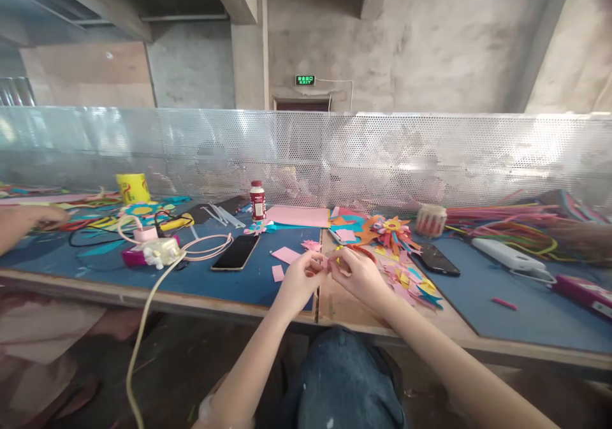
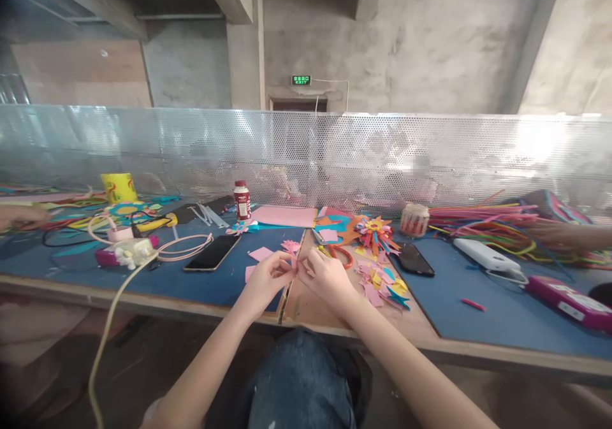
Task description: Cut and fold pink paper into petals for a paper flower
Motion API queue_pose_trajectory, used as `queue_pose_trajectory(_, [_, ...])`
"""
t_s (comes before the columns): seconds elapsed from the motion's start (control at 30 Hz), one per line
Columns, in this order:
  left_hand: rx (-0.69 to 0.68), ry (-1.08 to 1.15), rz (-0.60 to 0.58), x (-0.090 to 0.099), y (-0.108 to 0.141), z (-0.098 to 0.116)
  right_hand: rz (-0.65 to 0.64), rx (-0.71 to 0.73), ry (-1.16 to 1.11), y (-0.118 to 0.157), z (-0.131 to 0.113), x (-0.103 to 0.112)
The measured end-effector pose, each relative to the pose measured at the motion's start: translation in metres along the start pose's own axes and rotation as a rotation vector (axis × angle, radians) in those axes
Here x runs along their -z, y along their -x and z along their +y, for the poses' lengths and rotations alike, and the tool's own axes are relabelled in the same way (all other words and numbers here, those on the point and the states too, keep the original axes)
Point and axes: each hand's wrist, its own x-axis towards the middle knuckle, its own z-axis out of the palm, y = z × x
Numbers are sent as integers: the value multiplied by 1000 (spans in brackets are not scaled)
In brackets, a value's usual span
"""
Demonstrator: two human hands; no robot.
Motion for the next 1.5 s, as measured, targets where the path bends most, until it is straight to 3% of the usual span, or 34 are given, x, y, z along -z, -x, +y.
queue_pose_trajectory(0.2, [-23, -47, 6, 0, 1, 1, -70, -181, -255, -1, -1, 4])
queue_pose_trajectory(0.43, [-22, -49, -3, 1, 1, -3, -125, -242, -458, -4, 2, 8])
queue_pose_trajectory(1.07, [-17, -1, 13, 0, -3, -8, -39, -125, -147, 1, 3, -2])
queue_pose_trajectory(1.37, [-3, 43, 12, 0, -1, -3, -97, -180, -371, -4, 0, 7])
queue_pose_trajectory(1.5, [-8, 54, 18, 0, -2, -4, -50, -240, -404, -4, 1, 8])
